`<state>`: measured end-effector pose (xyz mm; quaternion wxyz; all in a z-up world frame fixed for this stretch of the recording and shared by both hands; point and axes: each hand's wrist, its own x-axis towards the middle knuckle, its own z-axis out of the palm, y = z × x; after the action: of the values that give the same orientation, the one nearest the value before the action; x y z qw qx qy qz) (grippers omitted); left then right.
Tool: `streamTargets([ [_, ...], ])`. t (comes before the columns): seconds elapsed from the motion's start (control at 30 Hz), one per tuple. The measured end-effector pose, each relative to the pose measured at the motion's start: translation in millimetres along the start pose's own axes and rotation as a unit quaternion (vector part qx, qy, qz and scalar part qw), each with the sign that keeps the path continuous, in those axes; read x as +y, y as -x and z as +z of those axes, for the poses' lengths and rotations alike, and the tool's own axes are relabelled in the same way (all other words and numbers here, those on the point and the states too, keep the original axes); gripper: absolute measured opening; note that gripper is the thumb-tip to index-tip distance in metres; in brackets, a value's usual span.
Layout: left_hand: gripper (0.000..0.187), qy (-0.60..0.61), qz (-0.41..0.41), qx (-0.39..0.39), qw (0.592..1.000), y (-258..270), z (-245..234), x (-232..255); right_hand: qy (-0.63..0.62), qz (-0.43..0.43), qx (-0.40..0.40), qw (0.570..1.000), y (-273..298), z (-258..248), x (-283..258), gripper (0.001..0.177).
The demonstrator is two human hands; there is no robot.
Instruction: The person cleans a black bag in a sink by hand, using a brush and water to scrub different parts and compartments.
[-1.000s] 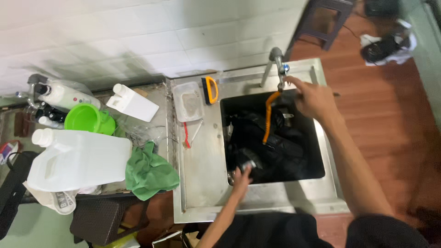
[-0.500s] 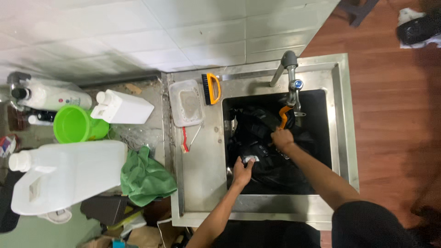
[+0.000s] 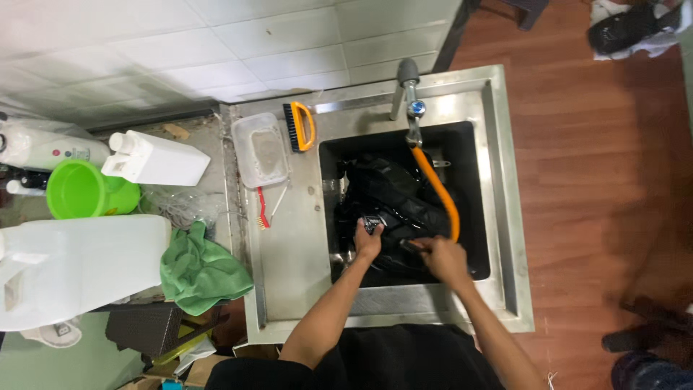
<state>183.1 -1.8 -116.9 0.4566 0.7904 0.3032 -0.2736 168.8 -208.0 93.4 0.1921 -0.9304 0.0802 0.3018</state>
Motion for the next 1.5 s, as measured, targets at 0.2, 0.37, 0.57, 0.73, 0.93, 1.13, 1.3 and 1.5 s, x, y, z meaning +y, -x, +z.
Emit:
streamTargets([
  [0.2, 0.085, 0.066, 0.015, -0.007, 0.998, 22.6, -8.2, -16.0, -0.032, -0.003, 0.062, 0.998, 7.5, 41.8, 2.0, 0.027],
  [0.37, 0.082, 0.146, 0.011, -0.001, 0.989, 45.4, -1.7, -44.5, 0.013, -0.051, 0.012, 0.999, 19.0, 32.4, -10.7, 0.031],
  [0.57, 0.075, 0.132, 0.028, 0.02, 0.991, 65.7, -2.3, -31.5, -0.01, -0.062, -0.006, 0.998, -11.6, 48.7, 8.7, 0.034],
  [0.73, 0.071, 0.089, 0.065, -0.024, 0.994, 65.9, -7.4, -30.5, -0.025, -0.072, -0.022, 0.997, -10.7, 31.7, -1.5, 0.031],
  [0.93, 0.073, -0.04, 0.076, -0.056, 0.995, 53.5, 5.5, -42.1, -0.016, -0.069, -0.01, 0.997, -26.9, 44.8, 8.3, 0.031],
  [1.13, 0.076, -0.016, 0.061, -0.071, 0.995, 76.9, -9.1, -19.3, -0.039, -0.087, -0.045, 0.994, -35.1, 35.5, 3.1, 0.03],
  [1.3, 0.112, 0.005, 0.036, -0.062, 0.997, 97.4, -18.7, -3.5, -0.018, -0.086, -0.035, 0.996, -51.4, 47.8, 8.0, 0.027],
  [1.5, 0.101, 0.096, -0.012, -0.073, 0.993, 83.0, -19.0, -7.5, -0.031, -0.105, -0.064, 0.992, -50.0, 50.8, -3.8, 0.03],
])
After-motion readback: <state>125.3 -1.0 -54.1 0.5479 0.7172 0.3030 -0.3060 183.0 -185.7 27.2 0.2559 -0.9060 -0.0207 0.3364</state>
